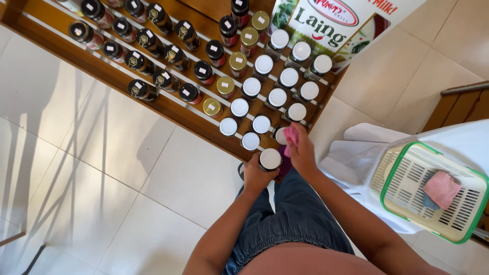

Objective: Wiping down food jars on a display shelf with a cloth.

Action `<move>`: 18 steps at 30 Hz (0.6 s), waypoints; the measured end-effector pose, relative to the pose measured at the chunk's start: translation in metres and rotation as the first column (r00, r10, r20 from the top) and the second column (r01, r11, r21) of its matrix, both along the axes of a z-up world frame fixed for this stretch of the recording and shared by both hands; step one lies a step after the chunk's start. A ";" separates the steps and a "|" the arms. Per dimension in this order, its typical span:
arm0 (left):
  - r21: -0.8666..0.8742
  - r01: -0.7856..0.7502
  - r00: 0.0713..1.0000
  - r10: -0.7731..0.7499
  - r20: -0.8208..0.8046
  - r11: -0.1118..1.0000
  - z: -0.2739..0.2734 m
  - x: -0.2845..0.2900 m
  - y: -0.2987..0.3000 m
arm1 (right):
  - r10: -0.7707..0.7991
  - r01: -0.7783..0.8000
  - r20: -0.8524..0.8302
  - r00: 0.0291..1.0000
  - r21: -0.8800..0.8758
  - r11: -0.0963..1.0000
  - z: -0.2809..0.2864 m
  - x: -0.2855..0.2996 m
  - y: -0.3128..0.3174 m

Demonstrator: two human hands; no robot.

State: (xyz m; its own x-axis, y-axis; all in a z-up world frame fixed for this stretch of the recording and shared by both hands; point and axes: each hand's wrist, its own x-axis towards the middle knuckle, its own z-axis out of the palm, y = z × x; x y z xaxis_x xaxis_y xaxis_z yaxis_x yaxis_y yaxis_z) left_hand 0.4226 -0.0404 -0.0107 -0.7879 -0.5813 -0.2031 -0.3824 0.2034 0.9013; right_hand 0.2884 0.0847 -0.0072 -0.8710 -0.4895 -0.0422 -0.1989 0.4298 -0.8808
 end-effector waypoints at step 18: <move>0.058 0.018 0.999 -0.016 -0.042 0.998 0.137 -0.034 -0.032 | -0.091 0.315 0.438 0.894 -0.472 0.823 0.061 -0.019 -0.013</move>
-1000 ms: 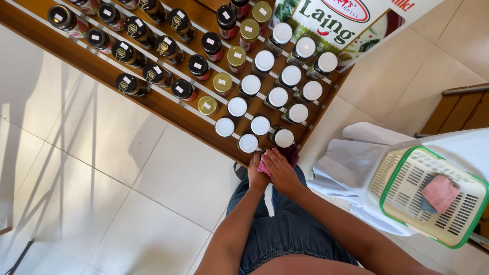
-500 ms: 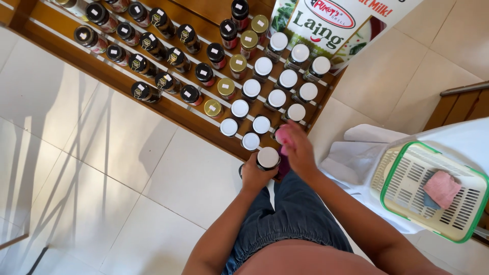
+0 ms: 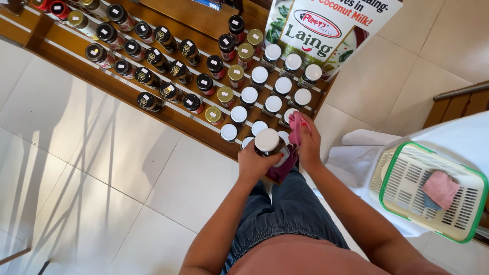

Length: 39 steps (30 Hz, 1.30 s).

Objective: Wiping down food jars on a display shelf with a cloth.

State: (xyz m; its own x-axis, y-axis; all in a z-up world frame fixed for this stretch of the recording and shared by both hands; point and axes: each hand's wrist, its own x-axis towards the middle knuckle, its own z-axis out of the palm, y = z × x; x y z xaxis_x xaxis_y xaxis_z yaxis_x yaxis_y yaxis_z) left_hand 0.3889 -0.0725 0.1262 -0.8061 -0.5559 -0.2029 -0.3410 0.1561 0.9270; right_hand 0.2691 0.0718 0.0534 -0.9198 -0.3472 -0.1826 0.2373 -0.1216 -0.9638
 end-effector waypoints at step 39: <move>0.265 0.055 0.831 0.103 -0.547 0.963 0.098 -0.048 -0.011 | 0.402 0.104 0.593 0.697 -0.639 0.763 0.090 0.003 -0.039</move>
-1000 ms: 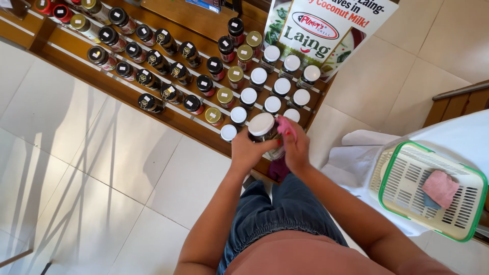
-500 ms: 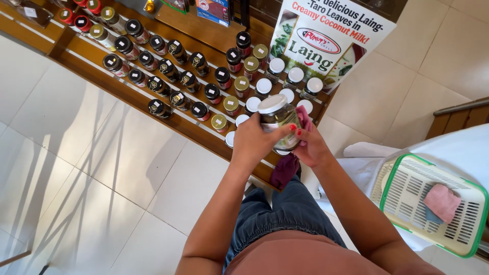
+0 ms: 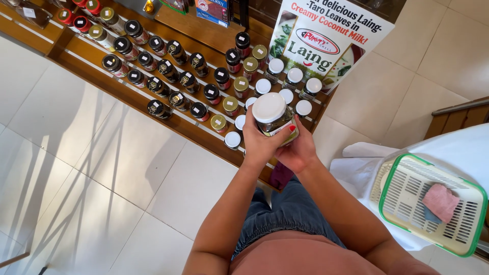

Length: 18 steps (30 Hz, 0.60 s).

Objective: Wiping down food jars on a display shelf with a cloth.

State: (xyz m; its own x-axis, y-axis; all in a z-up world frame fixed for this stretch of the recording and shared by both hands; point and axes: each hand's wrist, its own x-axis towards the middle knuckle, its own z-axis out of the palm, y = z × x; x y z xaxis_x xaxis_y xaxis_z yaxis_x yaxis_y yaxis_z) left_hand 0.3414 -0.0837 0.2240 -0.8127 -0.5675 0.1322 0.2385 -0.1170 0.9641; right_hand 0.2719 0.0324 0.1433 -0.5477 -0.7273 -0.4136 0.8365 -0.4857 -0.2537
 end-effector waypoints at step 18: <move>0.280 -0.191 0.980 0.197 0.006 0.941 -0.032 -0.006 0.003 | 0.702 0.851 -0.561 -0.439 -0.008 0.525 0.132 0.055 -0.025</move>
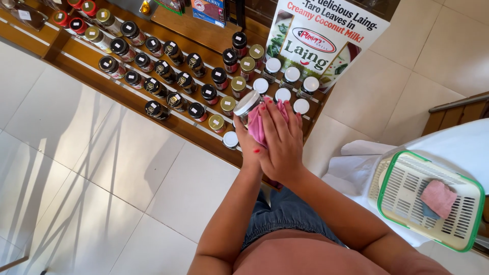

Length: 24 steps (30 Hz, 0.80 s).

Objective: Wiping down food jars on a display shelf with a cloth.

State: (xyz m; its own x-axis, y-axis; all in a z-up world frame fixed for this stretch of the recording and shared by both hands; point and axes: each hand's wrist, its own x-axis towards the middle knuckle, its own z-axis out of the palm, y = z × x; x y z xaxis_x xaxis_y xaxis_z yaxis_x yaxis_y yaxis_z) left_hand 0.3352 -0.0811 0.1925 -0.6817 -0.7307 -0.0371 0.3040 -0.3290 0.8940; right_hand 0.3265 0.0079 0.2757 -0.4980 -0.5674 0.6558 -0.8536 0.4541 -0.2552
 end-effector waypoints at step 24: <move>-0.141 0.546 0.838 -0.534 0.114 0.826 -0.010 0.021 -0.009 | 0.457 -0.078 0.848 0.268 -0.453 0.888 -0.053 -0.113 0.033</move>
